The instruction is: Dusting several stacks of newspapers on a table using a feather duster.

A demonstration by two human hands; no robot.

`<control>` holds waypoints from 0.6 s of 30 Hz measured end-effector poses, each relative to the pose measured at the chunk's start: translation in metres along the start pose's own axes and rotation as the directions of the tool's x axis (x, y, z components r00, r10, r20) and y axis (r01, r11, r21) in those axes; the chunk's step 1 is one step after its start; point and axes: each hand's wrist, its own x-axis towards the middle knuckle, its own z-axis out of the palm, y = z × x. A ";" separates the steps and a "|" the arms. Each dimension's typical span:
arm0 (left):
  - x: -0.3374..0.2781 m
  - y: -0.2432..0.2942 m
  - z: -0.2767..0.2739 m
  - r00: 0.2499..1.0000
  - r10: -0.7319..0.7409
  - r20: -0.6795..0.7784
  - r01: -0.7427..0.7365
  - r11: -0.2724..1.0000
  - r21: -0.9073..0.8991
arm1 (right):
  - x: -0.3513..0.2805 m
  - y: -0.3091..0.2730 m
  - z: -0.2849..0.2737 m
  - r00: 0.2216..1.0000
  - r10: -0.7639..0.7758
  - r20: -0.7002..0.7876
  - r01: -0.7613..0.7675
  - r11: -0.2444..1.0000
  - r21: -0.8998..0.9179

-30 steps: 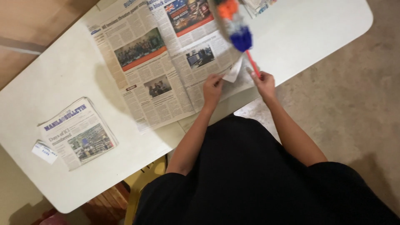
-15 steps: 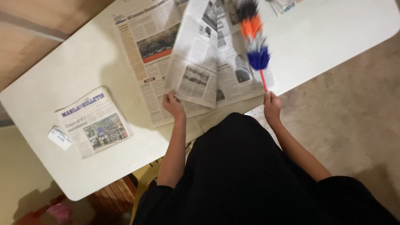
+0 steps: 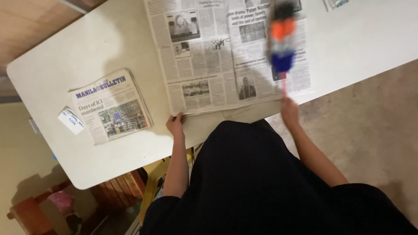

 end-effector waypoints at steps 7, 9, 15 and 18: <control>0.012 0.008 -0.016 0.986 -0.056 0.156 0.055 0.998 0.016 | -0.067 -0.095 0.022 0.796 -0.280 0.536 0.469 0.845 -0.256; 0.017 0.007 -0.018 0.979 -0.112 0.173 0.104 0.993 0.054 | -0.062 -0.114 0.016 0.919 -0.135 0.371 0.249 0.927 -0.279; 0.014 0.018 -0.025 0.959 -0.121 0.255 0.101 0.991 0.090 | -0.057 -0.101 0.077 0.810 -0.461 0.363 0.549 0.813 -0.194; 0.015 0.013 -0.026 0.947 -0.041 0.320 0.001 0.992 0.125 | -0.028 -0.164 0.057 0.830 -0.062 0.555 0.383 0.786 -0.485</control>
